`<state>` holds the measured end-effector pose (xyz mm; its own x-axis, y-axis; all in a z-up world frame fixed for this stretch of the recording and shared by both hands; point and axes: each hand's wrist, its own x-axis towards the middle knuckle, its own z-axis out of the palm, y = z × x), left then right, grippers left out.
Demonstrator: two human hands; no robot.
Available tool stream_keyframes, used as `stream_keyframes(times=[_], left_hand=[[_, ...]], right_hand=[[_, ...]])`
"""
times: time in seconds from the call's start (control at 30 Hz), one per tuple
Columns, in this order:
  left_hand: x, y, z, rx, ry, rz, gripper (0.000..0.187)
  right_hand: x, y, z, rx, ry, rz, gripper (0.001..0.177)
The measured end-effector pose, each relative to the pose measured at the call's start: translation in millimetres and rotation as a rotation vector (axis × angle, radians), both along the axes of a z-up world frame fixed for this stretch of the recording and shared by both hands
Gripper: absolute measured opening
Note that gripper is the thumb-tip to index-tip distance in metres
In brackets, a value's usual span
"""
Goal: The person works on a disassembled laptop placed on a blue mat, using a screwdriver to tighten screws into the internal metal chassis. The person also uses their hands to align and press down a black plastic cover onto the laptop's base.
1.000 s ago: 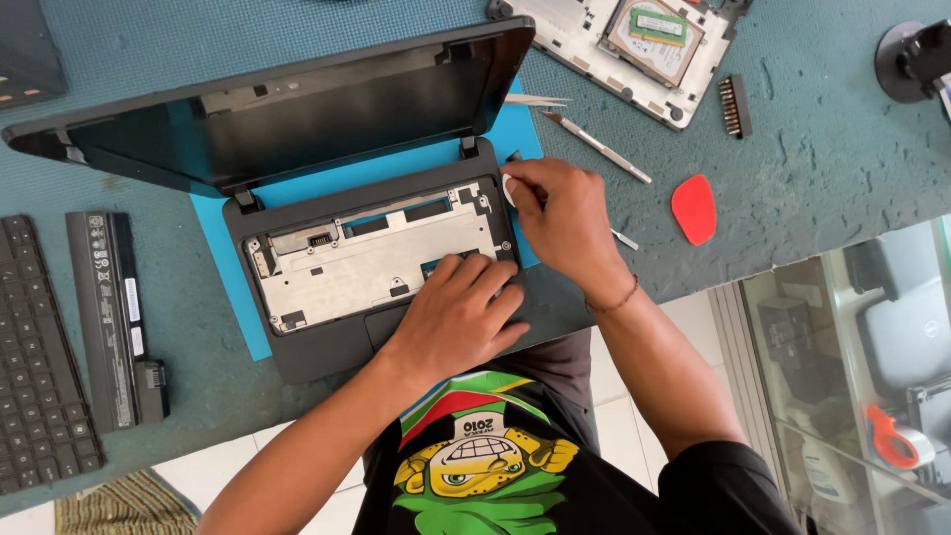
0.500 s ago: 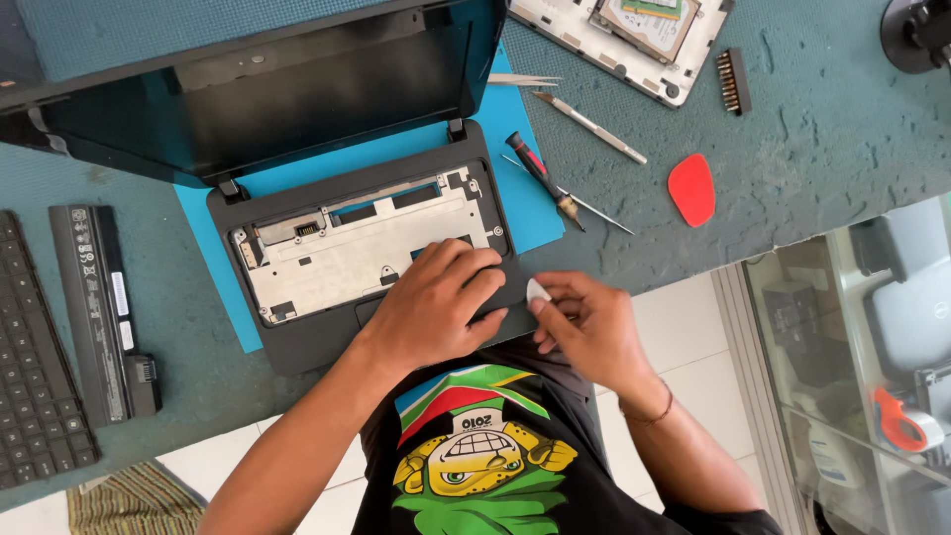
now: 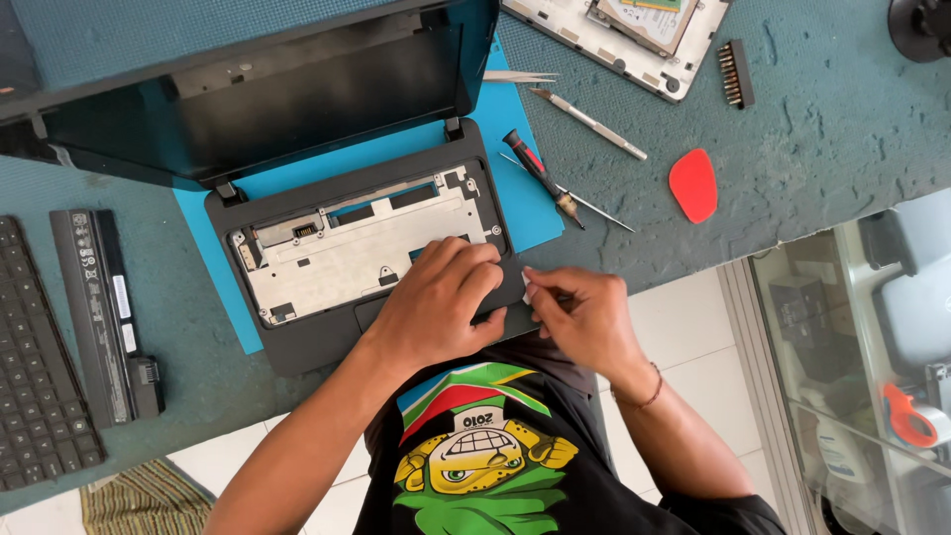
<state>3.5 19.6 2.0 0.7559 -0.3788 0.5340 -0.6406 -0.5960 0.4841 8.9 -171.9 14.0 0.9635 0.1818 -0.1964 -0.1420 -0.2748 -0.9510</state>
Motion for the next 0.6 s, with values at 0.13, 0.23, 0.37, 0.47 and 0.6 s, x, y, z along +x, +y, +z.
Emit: stream_keyframes(times=[0.13,0.23,0.37,0.47,0.6], left_hand=[[-0.9,0.4,0.8,-0.005,-0.023,0.012,0.019],[0.2,0.0,1.4,-0.009,-0.033,0.005,0.019],[-1.5,-1.1,3.9,-0.008,-0.070,0.025,0.018],[-0.1,-1.0,5.9,-0.002,-0.089,0.035,0.018],[1.1,-1.6,3.5,0.002,-0.095,0.028,0.019]], right_hand=[[15.7,-2.1,-2.7,0.051,-0.013,0.030,0.014],[24.6,0.5,-2.9,0.038,-0.106,0.108,0.015],[29.0,-1.5,-1.0,0.027,-0.040,0.098,0.015],[29.1,-6.2,-4.6,0.027,0.002,0.103,0.016],[27.6,-7.8,-10.5,0.057,0.045,0.095,0.017]])
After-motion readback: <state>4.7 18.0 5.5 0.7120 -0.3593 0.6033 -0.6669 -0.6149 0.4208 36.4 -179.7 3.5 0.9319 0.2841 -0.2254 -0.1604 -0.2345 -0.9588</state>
